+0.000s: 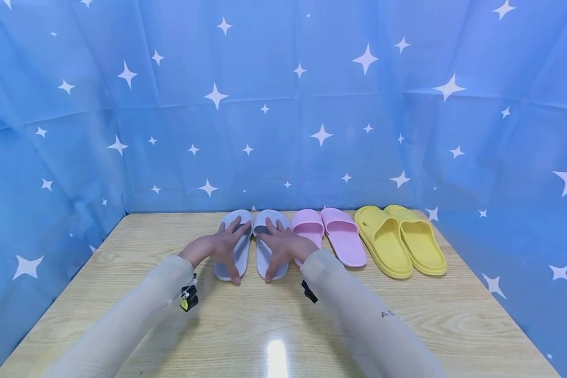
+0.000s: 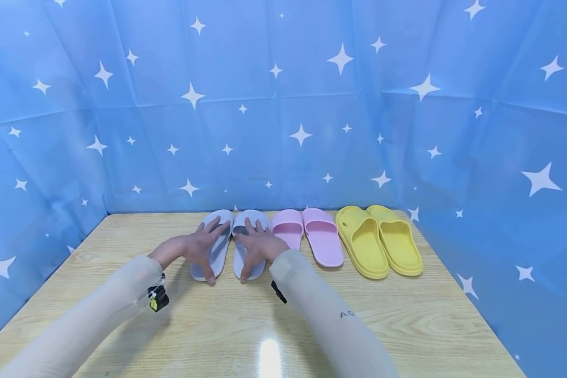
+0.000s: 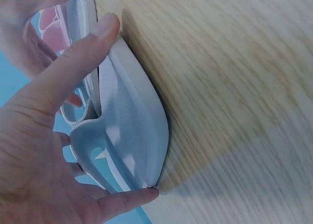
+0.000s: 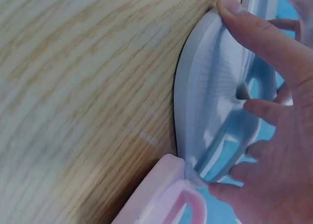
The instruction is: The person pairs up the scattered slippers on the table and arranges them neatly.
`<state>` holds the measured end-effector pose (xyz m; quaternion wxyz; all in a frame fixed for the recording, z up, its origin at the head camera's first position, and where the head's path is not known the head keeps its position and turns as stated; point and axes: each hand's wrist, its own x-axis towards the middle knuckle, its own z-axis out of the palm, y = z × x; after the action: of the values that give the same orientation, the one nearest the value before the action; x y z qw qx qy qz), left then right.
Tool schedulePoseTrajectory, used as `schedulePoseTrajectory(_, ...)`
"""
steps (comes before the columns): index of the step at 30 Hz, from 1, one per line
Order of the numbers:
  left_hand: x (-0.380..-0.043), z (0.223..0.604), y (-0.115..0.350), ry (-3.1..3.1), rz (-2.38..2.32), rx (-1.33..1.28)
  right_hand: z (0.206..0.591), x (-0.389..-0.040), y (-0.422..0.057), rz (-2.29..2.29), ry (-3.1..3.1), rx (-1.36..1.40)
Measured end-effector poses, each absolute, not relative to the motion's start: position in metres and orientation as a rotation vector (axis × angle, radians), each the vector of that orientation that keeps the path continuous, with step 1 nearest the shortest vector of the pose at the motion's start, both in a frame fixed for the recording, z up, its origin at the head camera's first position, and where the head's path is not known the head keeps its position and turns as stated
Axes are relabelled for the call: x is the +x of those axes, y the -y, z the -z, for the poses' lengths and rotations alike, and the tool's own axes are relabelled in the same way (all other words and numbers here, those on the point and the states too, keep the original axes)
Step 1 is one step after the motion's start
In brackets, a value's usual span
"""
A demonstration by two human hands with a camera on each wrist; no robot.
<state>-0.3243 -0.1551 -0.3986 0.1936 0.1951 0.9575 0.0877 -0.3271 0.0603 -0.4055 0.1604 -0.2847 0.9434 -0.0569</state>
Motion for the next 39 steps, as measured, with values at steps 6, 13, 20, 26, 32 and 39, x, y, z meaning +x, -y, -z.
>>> schedulePoseTrajectory(6, -0.328, 0.401, 0.154, -2.687, -0.267, 0.562, 0.407, -0.326, -0.059, 0.157, -2.708, -0.782)
schedulePoseTrajectory(13, -0.325, 0.406, 0.153, -2.7, -0.235, 0.532, 0.408, -0.324, -0.056, 0.186, -2.699, -0.75)
schedulePoseTrajectory(20, -0.323, 0.411, 0.152, -2.701, -0.235, 0.527, 0.41, -0.321, -0.055, 0.173, -2.691, -0.737)
schedulePoseTrajectory(26, -0.323, 0.41, 0.152, -2.71, -0.221, 0.494, 0.407, -0.321, -0.05, 0.145, -2.694, -0.703)
schedulePoseTrajectory(32, -0.323, 0.411, 0.149, -2.714, -0.209, 0.474, 0.409, -0.322, -0.051, 0.147, -2.697, -0.704)
schedulePoseTrajectory(39, -0.32, 0.415, 0.15, -2.731, -0.249, 0.512, 0.409, -0.312, -0.055, 0.124, -2.741, -0.754)
